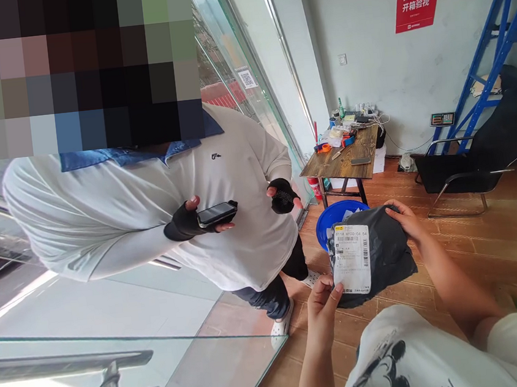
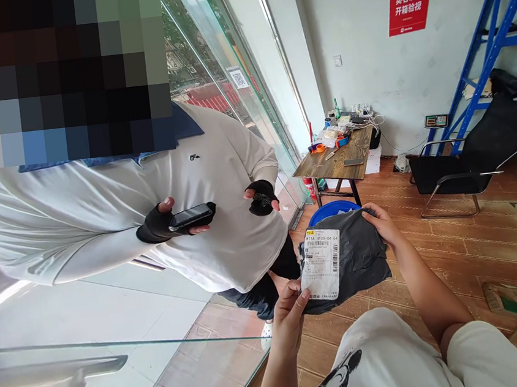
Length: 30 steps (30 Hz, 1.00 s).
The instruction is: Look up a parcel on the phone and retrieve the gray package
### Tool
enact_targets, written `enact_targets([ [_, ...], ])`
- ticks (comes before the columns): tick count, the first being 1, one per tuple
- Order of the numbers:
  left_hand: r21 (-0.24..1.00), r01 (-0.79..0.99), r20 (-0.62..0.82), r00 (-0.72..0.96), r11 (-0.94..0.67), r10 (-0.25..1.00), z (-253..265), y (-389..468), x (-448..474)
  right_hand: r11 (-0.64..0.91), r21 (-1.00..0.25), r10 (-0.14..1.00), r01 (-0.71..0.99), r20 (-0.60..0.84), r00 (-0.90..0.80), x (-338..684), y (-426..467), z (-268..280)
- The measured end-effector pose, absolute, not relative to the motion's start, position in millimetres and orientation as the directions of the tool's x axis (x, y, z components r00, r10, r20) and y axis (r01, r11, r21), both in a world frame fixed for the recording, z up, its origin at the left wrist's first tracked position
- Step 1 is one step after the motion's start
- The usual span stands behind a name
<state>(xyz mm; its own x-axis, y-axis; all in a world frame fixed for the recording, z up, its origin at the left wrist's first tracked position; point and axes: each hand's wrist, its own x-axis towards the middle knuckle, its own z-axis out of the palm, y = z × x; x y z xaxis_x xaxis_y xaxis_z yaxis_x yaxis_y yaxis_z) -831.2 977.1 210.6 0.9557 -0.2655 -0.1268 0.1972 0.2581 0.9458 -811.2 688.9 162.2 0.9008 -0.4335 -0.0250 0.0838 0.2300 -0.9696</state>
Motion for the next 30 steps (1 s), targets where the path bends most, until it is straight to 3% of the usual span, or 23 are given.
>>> enact_targets([
  [15,0.949,0.198,-0.13,0.954,0.245,-0.269,197,959,-827,0.251,-0.962,-0.483,0.104,-0.032,0.875,-816,672,172],
  [30,0.945,0.254,-0.146,0.891,0.205,-0.431,193,868,-829,0.223,-0.967,-0.619,0.119,-0.047,0.784,-864,581,155],
])
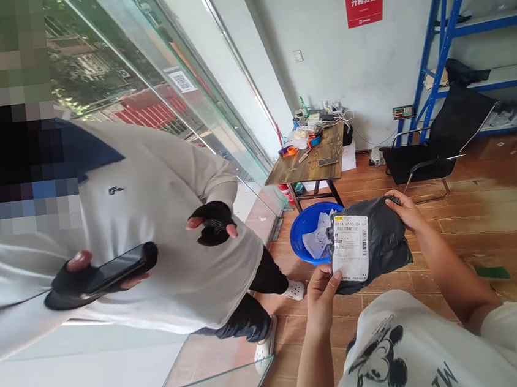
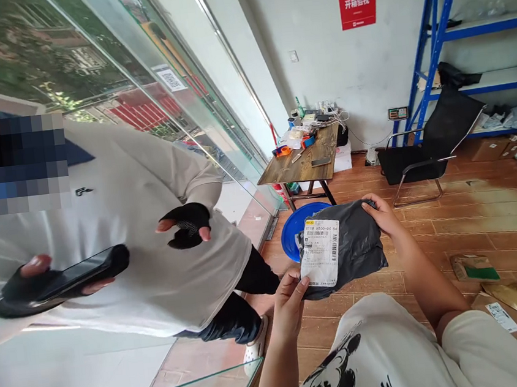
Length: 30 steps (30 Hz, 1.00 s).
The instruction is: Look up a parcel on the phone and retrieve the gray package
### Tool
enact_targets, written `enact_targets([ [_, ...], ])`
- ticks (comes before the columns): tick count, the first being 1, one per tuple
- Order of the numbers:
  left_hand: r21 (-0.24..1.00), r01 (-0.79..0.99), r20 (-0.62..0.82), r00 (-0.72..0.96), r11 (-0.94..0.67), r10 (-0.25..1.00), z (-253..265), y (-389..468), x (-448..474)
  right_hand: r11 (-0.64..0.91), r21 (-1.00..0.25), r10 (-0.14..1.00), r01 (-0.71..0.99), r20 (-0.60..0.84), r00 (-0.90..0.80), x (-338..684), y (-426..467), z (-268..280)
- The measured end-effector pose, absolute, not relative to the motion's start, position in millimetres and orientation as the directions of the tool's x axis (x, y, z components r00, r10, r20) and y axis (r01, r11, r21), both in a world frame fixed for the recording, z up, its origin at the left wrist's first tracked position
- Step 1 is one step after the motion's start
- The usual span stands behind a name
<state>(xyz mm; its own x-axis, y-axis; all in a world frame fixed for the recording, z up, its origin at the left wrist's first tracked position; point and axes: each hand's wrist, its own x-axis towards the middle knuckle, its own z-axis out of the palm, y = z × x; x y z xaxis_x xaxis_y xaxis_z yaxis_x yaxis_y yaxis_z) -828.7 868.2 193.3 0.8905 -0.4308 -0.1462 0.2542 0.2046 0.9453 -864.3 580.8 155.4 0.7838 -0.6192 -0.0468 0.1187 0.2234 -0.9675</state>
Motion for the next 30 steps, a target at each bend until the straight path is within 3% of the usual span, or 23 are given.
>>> enact_targets([
  [14,0.934,0.345,-0.221,0.765,0.095,-0.605,162,742,-841,0.133,-0.985,-0.754,0.108,-0.03,0.656,-931,455,136],
  [30,0.892,0.451,-0.316,0.579,-0.028,-0.752,149,639,-758,0.042,-0.995,-0.841,0.087,0.011,0.541,-894,369,111],
])
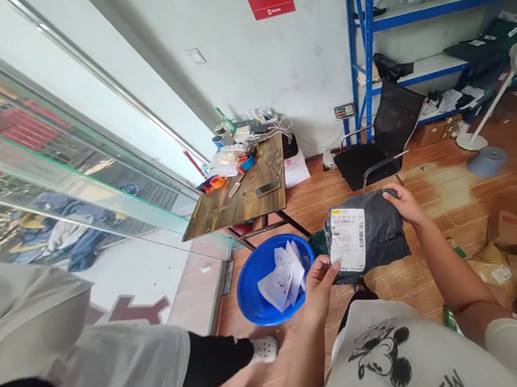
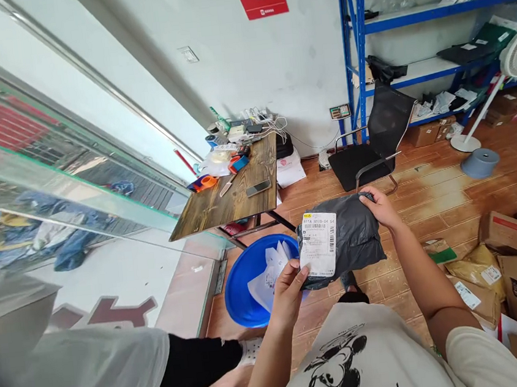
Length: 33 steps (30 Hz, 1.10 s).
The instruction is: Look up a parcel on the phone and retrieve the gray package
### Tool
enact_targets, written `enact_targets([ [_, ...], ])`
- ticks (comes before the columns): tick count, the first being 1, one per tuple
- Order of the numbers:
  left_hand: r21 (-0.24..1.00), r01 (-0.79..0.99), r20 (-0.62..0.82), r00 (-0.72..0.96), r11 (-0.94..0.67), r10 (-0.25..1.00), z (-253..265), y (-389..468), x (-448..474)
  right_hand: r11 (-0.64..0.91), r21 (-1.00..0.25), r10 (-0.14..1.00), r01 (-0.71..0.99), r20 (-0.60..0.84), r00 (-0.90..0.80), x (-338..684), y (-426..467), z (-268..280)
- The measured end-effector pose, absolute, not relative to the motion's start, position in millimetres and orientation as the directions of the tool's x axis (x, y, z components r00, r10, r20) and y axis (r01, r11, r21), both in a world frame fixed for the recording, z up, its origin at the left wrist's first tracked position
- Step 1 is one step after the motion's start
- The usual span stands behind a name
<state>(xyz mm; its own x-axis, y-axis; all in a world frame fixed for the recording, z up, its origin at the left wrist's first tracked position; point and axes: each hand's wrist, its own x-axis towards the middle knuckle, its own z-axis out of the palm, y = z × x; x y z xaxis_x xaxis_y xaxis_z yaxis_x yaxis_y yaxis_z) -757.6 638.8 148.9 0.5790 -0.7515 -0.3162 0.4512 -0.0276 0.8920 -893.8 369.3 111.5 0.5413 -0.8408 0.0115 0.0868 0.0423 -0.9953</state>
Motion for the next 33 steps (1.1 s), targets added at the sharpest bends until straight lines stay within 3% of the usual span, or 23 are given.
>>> enact_targets([
  [9,0.883,0.469,-0.321,0.565,-0.023,-0.76,140,551,-664,-0.027,-0.998,-0.862,0.063,0.055,0.504,-812,285,111],
  [22,0.868,0.489,-0.356,0.501,-0.08,-0.789,130,436,-594,0.023,-0.998,-0.892,0.057,0.006,0.452,-756,181,79],
  [28,0.875,0.485,-0.346,0.616,-0.005,-0.708,120,370,-574,0.045,-0.996,-0.832,0.074,0.003,0.556,-699,97,66],
  [33,0.861,0.505,-0.379,0.711,0.057,-0.592,107,318,-560,0.162,-0.985,-0.752,0.059,-0.084,0.654,-643,28,49],
])
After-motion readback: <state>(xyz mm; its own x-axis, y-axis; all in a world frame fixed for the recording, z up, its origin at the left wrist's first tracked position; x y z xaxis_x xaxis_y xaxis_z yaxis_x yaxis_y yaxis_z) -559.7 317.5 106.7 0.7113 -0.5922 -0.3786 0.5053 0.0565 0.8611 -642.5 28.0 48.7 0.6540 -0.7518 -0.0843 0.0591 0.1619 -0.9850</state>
